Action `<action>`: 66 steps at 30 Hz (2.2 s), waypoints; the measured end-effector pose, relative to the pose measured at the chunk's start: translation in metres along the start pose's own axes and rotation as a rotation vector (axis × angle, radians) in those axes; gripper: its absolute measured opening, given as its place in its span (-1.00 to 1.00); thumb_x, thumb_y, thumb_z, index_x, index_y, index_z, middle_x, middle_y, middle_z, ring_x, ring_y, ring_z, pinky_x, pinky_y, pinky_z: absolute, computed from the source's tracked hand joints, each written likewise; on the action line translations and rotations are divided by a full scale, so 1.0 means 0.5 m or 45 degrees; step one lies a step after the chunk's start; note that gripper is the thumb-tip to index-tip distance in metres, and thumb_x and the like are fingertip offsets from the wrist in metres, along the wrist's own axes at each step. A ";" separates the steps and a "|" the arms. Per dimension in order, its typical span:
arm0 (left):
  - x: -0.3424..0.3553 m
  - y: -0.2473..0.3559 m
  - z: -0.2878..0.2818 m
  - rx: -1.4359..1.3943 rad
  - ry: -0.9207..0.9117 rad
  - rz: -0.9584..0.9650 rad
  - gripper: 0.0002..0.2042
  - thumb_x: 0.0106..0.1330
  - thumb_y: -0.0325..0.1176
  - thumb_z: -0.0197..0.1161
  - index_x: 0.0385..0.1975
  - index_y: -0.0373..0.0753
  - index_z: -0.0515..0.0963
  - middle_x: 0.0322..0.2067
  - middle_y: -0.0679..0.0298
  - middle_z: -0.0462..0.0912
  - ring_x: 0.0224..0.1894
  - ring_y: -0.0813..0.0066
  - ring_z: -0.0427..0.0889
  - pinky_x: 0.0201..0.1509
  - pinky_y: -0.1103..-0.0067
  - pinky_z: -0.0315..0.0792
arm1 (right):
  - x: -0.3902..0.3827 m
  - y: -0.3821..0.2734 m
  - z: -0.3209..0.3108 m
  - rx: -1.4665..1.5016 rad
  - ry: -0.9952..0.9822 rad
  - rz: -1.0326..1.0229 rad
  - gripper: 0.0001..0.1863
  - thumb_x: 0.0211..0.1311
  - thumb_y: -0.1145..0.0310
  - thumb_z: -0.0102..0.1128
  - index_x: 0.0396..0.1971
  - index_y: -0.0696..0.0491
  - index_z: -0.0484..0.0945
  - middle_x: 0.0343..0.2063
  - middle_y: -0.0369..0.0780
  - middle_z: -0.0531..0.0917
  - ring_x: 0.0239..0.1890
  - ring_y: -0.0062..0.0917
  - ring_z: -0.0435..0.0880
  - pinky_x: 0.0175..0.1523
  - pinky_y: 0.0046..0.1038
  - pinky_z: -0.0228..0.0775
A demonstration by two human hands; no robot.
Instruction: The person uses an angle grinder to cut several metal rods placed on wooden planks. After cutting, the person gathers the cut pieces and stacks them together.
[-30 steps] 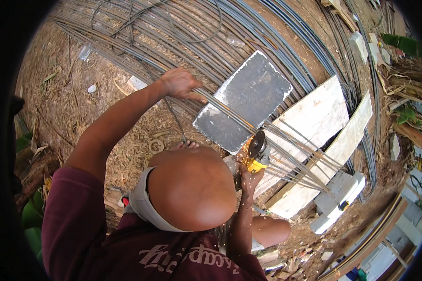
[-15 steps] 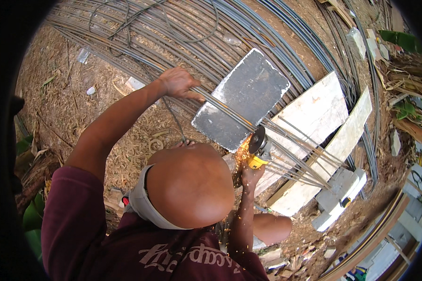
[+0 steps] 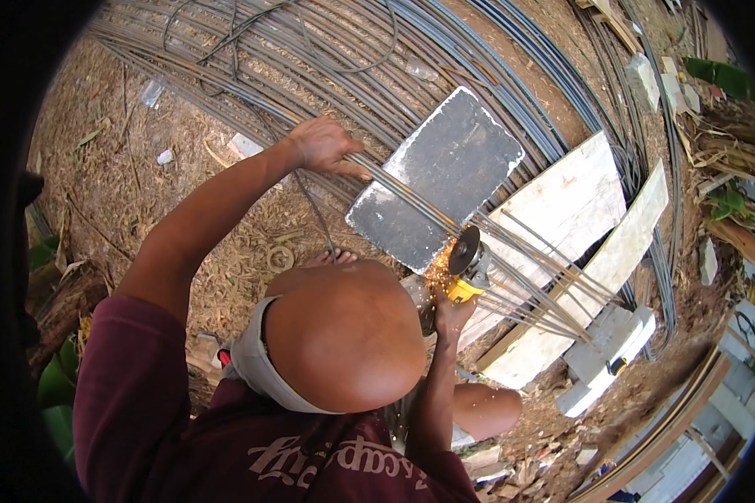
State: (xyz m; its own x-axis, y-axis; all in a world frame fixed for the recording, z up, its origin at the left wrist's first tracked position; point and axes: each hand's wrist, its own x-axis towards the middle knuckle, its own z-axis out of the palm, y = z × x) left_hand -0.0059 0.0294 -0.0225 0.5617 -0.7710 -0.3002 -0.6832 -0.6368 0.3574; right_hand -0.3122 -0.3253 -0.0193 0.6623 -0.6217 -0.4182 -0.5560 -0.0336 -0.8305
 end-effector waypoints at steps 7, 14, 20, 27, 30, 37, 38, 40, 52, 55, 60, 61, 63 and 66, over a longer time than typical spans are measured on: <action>-0.003 0.002 0.002 -0.010 0.088 0.018 -0.18 0.40 0.62 -0.17 -0.40 -0.13 0.58 -0.70 0.14 0.53 -0.55 0.12 0.57 -0.27 0.17 0.47 | 0.004 0.019 -0.003 0.085 -0.041 -0.034 -0.48 0.09 0.63 0.49 0.06 0.15 0.49 -0.19 -0.28 0.67 -0.28 -0.54 0.63 -0.14 -0.46 0.55; -0.003 -0.002 0.002 -0.006 0.035 0.010 -0.18 0.41 0.63 -0.21 -0.39 -0.08 0.60 -0.73 0.20 0.47 -0.59 0.21 0.51 -0.34 0.23 0.44 | -0.008 0.028 -0.026 -0.163 -0.110 -0.030 -0.48 0.06 0.56 0.50 0.05 0.15 0.50 -0.21 -0.28 0.66 -0.26 -0.52 0.64 -0.12 -0.46 0.54; -0.001 -0.003 0.006 -0.052 0.007 -0.001 -0.18 0.40 0.63 -0.21 -0.37 -0.08 0.64 -0.74 0.21 0.47 -0.60 0.22 0.51 -0.35 0.22 0.45 | -0.003 0.004 -0.013 -0.063 -0.047 -0.086 -0.51 0.07 0.57 0.48 0.02 0.15 0.52 -0.19 -0.27 0.66 -0.22 -0.52 0.65 -0.09 -0.42 0.56; -0.004 0.001 -0.002 -0.006 0.122 0.038 -0.19 0.40 0.61 -0.12 -0.36 -0.14 0.63 -0.70 0.13 0.55 -0.53 0.10 0.62 -0.31 0.19 0.49 | 0.004 0.016 0.001 -0.091 0.063 -0.159 -0.44 0.05 0.60 0.55 0.07 0.13 0.49 -0.17 -0.25 0.68 -0.19 -0.52 0.65 -0.04 -0.40 0.57; -0.001 -0.001 0.004 -0.022 0.029 -0.001 -0.20 0.40 0.60 -0.10 -0.37 -0.14 0.62 -0.68 0.13 0.58 -0.52 0.08 0.64 -0.29 0.18 0.51 | -0.003 0.010 0.013 -0.013 0.106 -0.157 -0.43 0.06 0.61 0.53 0.09 0.13 0.48 -0.18 -0.26 0.68 -0.22 -0.51 0.65 -0.06 -0.41 0.58; -0.005 0.002 0.004 -0.033 0.141 0.035 -0.21 0.39 0.60 -0.08 -0.38 -0.15 0.61 -0.66 0.17 0.60 -0.51 0.11 0.65 -0.33 0.20 0.52 | -0.030 -0.051 -0.033 -0.168 -0.067 -0.038 -0.50 0.03 0.61 0.43 0.02 0.15 0.51 -0.28 -0.28 0.65 -0.39 -0.56 0.63 -0.25 -0.46 0.53; -0.004 0.003 -0.004 -0.013 0.115 0.034 -0.20 0.39 0.60 -0.09 -0.38 -0.15 0.62 -0.66 0.18 0.60 -0.51 0.11 0.65 -0.34 0.20 0.53 | -0.027 -0.054 -0.035 -0.247 -0.056 0.057 -0.51 0.03 0.61 0.42 0.02 0.15 0.51 -0.28 -0.28 0.64 -0.40 -0.56 0.62 -0.26 -0.46 0.53; -0.001 0.008 -0.021 -0.011 -0.026 0.000 -0.20 0.41 0.59 -0.12 -0.32 -0.15 0.63 -0.61 0.12 0.63 -0.43 0.07 0.69 -0.21 0.17 0.55 | -0.021 -0.055 -0.035 -0.204 -0.089 -0.024 -0.52 0.04 0.58 0.45 0.01 0.15 0.51 -0.28 -0.28 0.64 -0.38 -0.56 0.62 -0.26 -0.46 0.53; -0.005 0.013 -0.027 -0.013 -0.108 -0.071 -0.19 0.43 0.59 -0.17 -0.17 -0.11 0.67 -0.55 0.11 0.65 -0.34 0.11 0.69 -0.06 0.16 0.50 | -0.010 -0.054 -0.020 -0.225 -0.083 -0.036 -0.52 0.05 0.58 0.48 0.00 0.17 0.52 -0.30 -0.28 0.66 -0.36 -0.55 0.64 -0.25 -0.47 0.53; -0.005 0.003 -0.004 0.017 0.126 0.041 -0.17 0.40 0.63 -0.18 -0.27 -0.11 0.68 -0.71 0.15 0.55 -0.59 0.16 0.57 -0.39 0.21 0.44 | -0.007 -0.056 -0.015 -0.244 -0.059 -0.027 -0.52 0.05 0.58 0.48 0.00 0.17 0.52 -0.29 -0.28 0.66 -0.36 -0.55 0.64 -0.24 -0.48 0.53; 0.000 -0.005 0.010 0.047 0.065 0.025 -0.18 0.41 0.62 -0.17 -0.30 -0.11 0.66 -0.71 0.15 0.54 -0.58 0.15 0.59 -0.37 0.20 0.46 | 0.000 -0.049 -0.011 -0.225 -0.055 -0.039 -0.52 0.04 0.58 0.48 -0.01 0.16 0.52 -0.26 -0.28 0.67 -0.31 -0.56 0.63 -0.19 -0.48 0.54; 0.001 -0.005 0.010 0.046 0.071 0.028 -0.19 0.41 0.61 -0.17 -0.31 -0.11 0.66 -0.71 0.15 0.54 -0.57 0.15 0.59 -0.37 0.20 0.46 | 0.002 -0.046 -0.011 -0.236 -0.017 0.000 -0.52 0.04 0.58 0.48 0.00 0.16 0.52 -0.26 -0.28 0.67 -0.31 -0.56 0.63 -0.18 -0.48 0.54; -0.001 -0.004 0.008 0.035 0.102 0.034 -0.19 0.42 0.60 -0.16 -0.32 -0.12 0.65 -0.71 0.15 0.54 -0.57 0.14 0.60 -0.38 0.20 0.46 | 0.005 -0.040 -0.012 -0.180 -0.065 -0.065 -0.50 0.04 0.57 0.49 0.01 0.15 0.51 -0.24 -0.28 0.66 -0.29 -0.55 0.63 -0.17 -0.46 0.54; -0.002 -0.003 0.006 0.016 0.077 0.022 -0.19 0.42 0.60 -0.16 -0.33 -0.13 0.65 -0.72 0.14 0.54 -0.57 0.15 0.61 -0.38 0.20 0.47 | 0.008 -0.033 -0.015 -0.217 -0.071 -0.098 -0.47 0.03 0.57 0.49 0.04 0.14 0.50 -0.22 -0.28 0.66 -0.28 -0.54 0.64 -0.15 -0.44 0.55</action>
State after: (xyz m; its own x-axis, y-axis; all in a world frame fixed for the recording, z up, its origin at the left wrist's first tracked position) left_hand -0.0068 0.0308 -0.0253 0.5769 -0.7808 -0.2401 -0.6983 -0.6239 0.3509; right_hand -0.3042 -0.3333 -0.0046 0.7304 -0.5680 -0.3794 -0.5764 -0.2145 -0.7885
